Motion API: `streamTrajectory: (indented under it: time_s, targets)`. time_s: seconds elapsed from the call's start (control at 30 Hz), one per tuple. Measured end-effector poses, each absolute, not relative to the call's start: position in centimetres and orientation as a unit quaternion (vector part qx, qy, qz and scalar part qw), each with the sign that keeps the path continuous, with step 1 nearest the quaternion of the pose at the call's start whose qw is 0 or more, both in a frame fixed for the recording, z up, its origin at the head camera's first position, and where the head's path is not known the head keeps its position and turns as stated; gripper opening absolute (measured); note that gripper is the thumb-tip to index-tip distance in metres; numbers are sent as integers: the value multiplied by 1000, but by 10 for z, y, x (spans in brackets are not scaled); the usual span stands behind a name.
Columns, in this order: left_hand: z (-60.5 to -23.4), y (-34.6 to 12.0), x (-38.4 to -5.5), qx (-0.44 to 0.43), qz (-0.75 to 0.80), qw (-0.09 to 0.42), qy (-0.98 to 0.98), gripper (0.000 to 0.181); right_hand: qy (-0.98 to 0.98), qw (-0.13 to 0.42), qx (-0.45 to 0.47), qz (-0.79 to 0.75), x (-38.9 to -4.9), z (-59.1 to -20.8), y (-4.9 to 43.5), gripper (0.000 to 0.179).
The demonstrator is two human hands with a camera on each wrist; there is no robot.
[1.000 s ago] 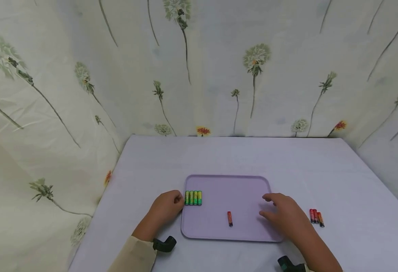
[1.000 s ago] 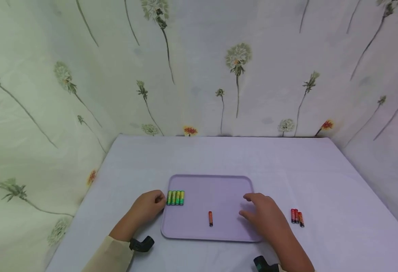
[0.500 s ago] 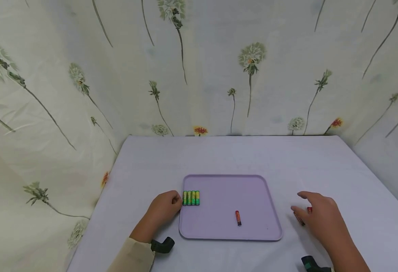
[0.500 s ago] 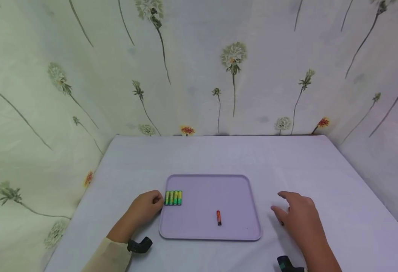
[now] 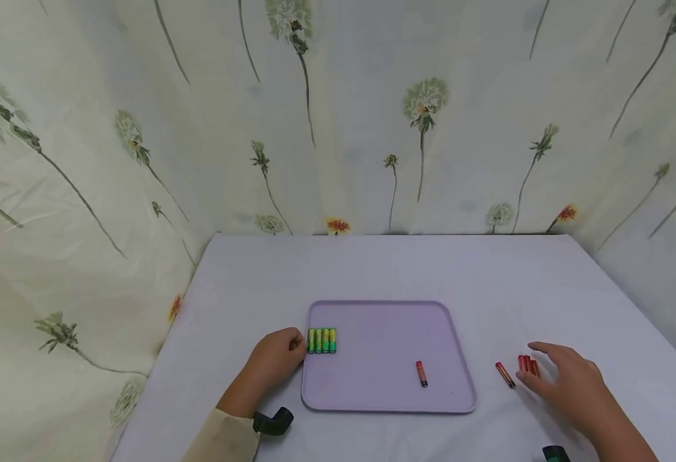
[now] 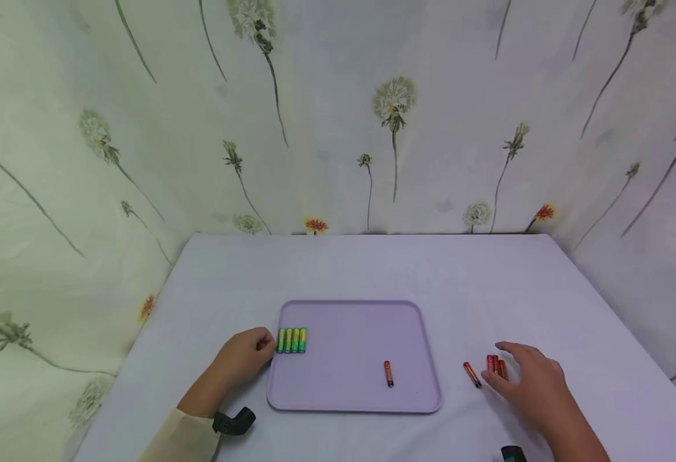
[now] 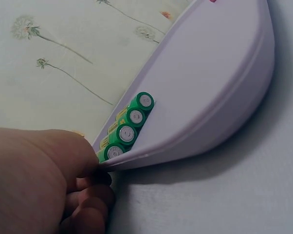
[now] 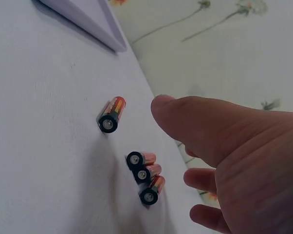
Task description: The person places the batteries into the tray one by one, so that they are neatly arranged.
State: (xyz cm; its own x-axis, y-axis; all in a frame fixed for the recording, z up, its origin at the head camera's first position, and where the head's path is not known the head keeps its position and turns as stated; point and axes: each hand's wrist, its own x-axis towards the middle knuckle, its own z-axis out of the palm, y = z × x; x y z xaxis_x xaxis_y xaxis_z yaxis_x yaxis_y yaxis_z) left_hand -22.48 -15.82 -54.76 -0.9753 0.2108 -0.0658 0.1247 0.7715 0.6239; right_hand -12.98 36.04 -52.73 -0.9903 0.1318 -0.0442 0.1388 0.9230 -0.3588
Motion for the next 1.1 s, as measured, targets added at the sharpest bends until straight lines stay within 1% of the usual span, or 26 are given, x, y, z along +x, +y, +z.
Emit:
streamTrajectory:
  time_s: [0.17,0.47,0.83,1.1]
  targets:
    - [-550,-158,-222,89,329,66,938,13,977,50,84,-191,-129,-532,365,88]
    - [-546,-158,-223,92,328,61,938,13,973,64,85,-205,-125,-534,368,72]
    - [-542,-158,-225,90,329,67,938,13,973,52,107,-199,-124,-548,373,65]
    - [-546,-159,-223,91,330,65,937,13,973,28,109,-199,-122,-551,369,63]
